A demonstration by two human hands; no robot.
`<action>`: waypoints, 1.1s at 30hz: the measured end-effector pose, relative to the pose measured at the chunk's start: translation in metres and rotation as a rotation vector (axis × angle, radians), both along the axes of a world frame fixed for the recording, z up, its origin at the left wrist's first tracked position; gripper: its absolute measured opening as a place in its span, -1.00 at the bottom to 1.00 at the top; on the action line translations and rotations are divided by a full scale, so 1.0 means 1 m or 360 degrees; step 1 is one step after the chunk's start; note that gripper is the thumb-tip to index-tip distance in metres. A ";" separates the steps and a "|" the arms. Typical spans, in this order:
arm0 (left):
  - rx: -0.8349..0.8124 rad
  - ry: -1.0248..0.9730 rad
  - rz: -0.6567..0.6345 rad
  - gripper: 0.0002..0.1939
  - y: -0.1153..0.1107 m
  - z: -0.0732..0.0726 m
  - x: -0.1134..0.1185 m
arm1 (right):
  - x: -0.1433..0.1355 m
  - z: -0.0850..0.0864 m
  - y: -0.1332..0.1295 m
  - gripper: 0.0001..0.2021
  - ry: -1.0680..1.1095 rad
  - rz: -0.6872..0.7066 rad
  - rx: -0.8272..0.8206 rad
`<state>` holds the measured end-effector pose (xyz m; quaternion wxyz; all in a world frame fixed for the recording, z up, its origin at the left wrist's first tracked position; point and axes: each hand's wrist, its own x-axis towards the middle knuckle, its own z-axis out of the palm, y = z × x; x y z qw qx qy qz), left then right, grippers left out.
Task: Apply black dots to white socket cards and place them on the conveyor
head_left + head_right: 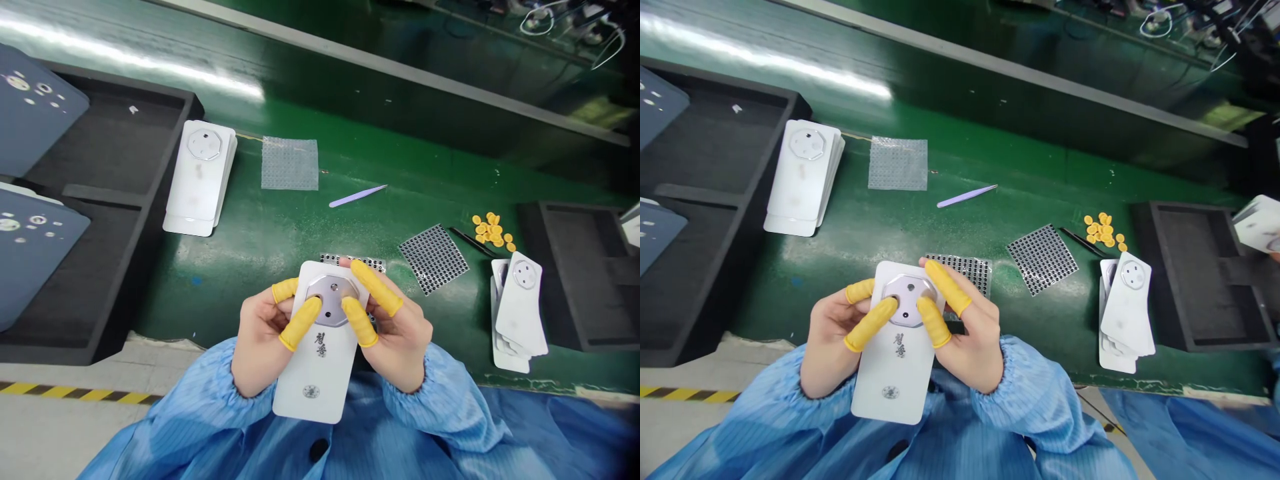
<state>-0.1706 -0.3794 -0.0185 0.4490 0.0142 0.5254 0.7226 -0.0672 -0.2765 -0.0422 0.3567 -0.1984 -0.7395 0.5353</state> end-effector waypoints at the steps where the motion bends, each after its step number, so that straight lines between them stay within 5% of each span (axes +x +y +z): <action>1: -0.0029 0.0024 -0.0014 -0.84 -0.001 0.000 -0.001 | 0.000 0.001 -0.001 -0.49 0.0006 0.0005 0.0021; 7: -0.0189 0.0291 -0.0125 -0.86 -0.005 -0.003 -0.009 | 0.000 0.000 -0.004 -0.48 0.0016 -0.0006 0.0147; 17: -0.0109 0.0039 -0.0407 -0.76 -0.006 -0.018 -0.024 | -0.005 -0.011 0.000 -0.59 -0.0016 0.0113 -0.0153; 25: -0.0196 0.0103 -0.0346 -0.80 -0.008 -0.014 -0.026 | -0.005 -0.013 -0.002 -0.58 -0.0032 0.0167 -0.0178; 33: -0.0185 -0.0040 -0.0412 -0.72 -0.007 -0.029 -0.031 | -0.015 -0.025 0.002 -0.66 0.0029 0.0195 -0.0659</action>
